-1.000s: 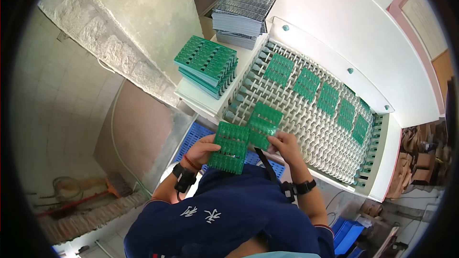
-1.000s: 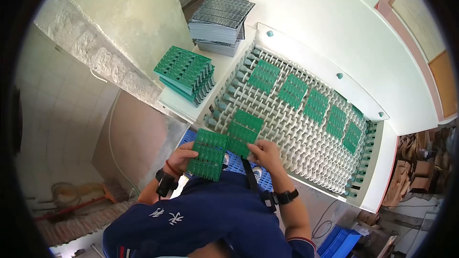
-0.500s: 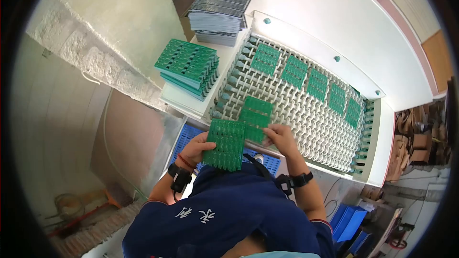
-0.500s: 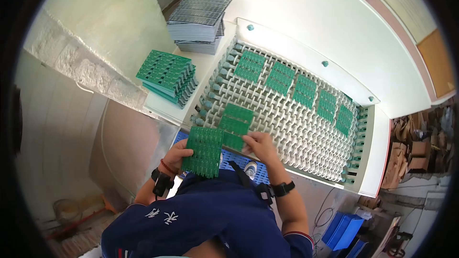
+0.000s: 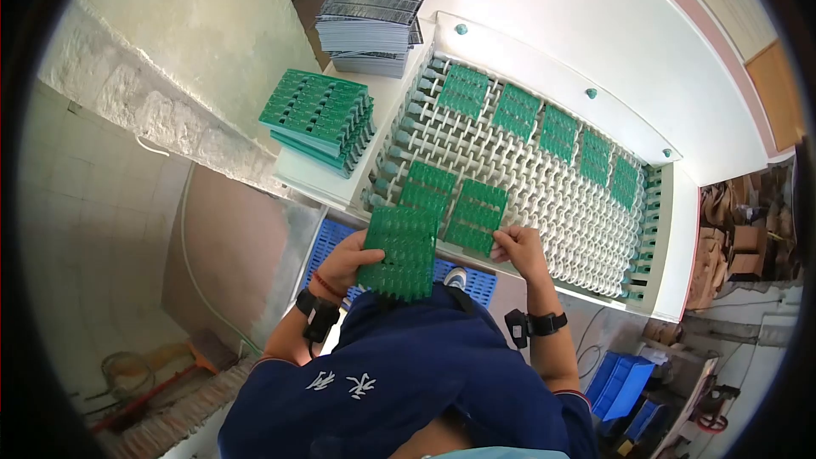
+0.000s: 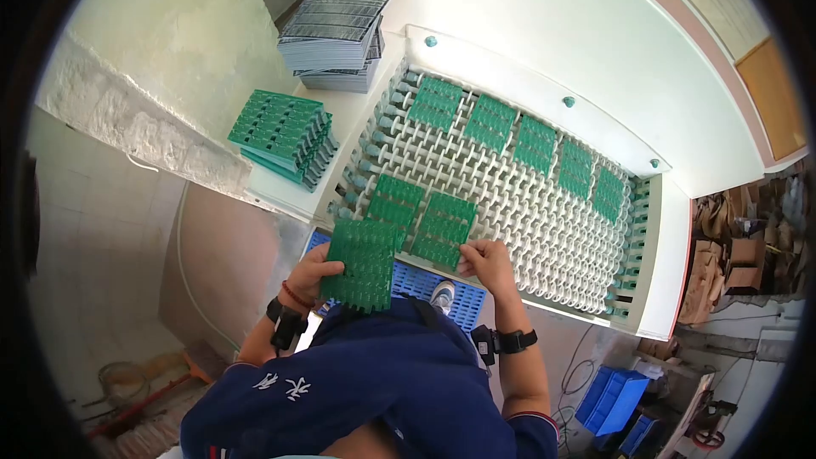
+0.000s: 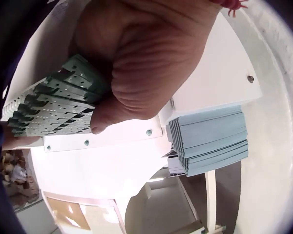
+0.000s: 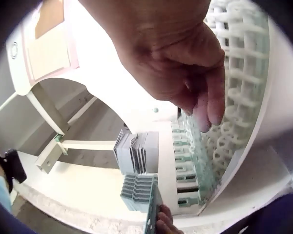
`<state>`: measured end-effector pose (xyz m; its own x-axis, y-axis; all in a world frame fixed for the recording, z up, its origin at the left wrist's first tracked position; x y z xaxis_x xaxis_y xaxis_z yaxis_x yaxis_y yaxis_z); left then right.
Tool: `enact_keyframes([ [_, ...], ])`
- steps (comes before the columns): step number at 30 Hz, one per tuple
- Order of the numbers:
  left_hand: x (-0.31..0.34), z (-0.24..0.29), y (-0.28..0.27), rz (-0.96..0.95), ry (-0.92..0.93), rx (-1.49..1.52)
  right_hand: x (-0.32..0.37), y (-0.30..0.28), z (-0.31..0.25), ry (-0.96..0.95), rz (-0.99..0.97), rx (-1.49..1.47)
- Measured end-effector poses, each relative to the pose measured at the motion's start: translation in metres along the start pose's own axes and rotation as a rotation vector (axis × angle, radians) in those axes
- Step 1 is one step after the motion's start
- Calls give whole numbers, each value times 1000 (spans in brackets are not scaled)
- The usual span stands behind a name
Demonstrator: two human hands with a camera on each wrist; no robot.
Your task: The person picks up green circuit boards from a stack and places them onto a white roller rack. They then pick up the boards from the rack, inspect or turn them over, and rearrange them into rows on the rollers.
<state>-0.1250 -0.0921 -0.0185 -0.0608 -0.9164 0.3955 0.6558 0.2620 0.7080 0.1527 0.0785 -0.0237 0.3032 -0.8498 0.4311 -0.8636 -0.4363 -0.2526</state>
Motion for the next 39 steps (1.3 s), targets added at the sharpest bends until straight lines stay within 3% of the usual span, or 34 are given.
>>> enact_keyframes([
  [4, -20, -4, 16, -2, 0, -93, 16, -4, -5, -126, 192, 301],
  [8, -44, -11, 41, -39, -12, -175, 40, 25, -15, -63, -162, -227],
  [11, -55, -16, 53, -75, -5, -219, 36, 14, 0, -63, -241, -223],
  [17, -55, -14, 60, -86, -30, -166, 30, -67, 12, -62, 199, -141],
  [20, -56, -19, 53, -58, -43, -190, 17, -88, 29, 37, 284, -34],
  [29, -45, -22, 44, -60, -56, -151, 29, -177, 51, 43, 474, 9],
  [32, -41, -23, 39, -108, -71, -58, 26, -192, 63, 70, 540, 313],
  [36, -38, -26, 38, -206, -112, 110, 36, -168, 53, -207, 830, 739],
  [37, -40, -27, 37, -223, -120, 121, 37, -157, 50, -203, 807, 657],
  [39, -43, -30, 36, -220, -117, 75, 48, -122, 22, -101, 533, 439],
])
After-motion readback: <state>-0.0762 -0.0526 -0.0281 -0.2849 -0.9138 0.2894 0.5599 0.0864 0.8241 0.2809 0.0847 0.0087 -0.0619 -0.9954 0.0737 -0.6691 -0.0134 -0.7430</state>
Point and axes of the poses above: each hand's wrist, its own x-axis away from the middle knuckle, its own y-axis out of the palm, z = x × y, the point moved 1 cm from there along -x, towards the middle knuckle, and after that the axes turned 8 degrees about z, right-handed, at the moved point
